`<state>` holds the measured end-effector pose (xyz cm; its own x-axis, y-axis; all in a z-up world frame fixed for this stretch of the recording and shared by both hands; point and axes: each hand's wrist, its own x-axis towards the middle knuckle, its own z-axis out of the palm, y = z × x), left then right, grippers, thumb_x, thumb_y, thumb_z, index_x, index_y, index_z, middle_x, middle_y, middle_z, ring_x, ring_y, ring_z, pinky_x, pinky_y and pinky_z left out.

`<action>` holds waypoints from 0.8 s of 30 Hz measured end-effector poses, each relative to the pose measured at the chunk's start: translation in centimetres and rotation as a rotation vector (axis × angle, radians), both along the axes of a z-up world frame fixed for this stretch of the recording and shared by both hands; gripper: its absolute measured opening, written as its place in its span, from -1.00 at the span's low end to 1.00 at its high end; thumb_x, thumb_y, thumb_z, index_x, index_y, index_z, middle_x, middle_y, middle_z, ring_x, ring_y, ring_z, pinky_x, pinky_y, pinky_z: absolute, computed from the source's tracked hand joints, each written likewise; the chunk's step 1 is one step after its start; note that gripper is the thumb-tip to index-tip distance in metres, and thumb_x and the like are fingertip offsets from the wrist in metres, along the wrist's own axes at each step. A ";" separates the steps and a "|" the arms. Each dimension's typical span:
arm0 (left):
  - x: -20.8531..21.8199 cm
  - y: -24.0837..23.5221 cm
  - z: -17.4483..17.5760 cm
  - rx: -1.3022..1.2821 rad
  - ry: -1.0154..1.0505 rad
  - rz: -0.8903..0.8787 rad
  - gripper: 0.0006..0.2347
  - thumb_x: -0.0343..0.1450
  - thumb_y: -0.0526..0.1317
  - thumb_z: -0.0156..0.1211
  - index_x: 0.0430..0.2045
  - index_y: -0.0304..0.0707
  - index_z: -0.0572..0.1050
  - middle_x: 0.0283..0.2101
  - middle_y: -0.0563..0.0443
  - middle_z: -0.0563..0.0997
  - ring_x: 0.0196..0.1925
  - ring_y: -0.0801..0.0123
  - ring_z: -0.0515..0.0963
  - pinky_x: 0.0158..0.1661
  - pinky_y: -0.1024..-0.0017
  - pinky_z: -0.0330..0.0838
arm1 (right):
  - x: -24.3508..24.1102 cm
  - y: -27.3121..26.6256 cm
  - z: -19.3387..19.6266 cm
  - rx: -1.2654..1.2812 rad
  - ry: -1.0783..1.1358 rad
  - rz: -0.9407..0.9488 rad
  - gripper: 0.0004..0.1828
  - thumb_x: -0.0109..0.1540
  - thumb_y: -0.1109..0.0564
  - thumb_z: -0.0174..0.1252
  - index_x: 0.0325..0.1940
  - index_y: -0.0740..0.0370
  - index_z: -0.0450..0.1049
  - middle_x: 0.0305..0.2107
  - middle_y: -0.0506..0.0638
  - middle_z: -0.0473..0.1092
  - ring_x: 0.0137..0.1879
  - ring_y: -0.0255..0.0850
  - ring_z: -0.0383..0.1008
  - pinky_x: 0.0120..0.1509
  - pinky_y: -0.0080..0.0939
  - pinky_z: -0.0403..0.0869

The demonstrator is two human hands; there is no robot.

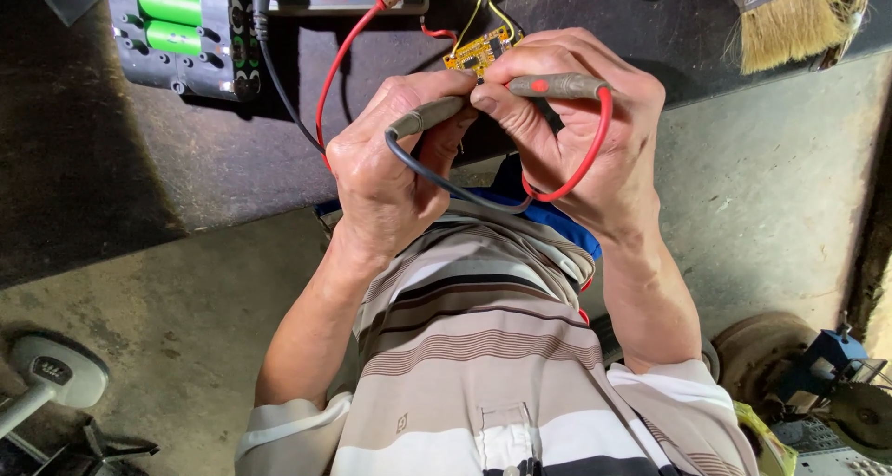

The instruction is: The person uses a multimeter to test various points on a small circuit board. They hold the board with one hand and probe different components with the multimeter leads, occasionally adjusting the board's position.

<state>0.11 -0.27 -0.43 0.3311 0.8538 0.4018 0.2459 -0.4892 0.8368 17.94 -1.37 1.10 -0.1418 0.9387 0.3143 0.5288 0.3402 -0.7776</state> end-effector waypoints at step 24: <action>-0.4 -0.1 -0.6 -0.062 -0.060 -0.009 -0.76 0.46 -0.72 0.21 -0.07 -0.55 0.47 -0.09 -0.26 0.63 -0.07 -0.01 0.68 0.00 0.26 0.61 | 0.0 0.0 0.8 -0.057 -0.010 0.033 -0.81 0.49 0.26 0.26 -0.09 0.53 0.54 -0.20 0.27 0.51 -0.02 0.12 0.53 0.19 0.03 0.50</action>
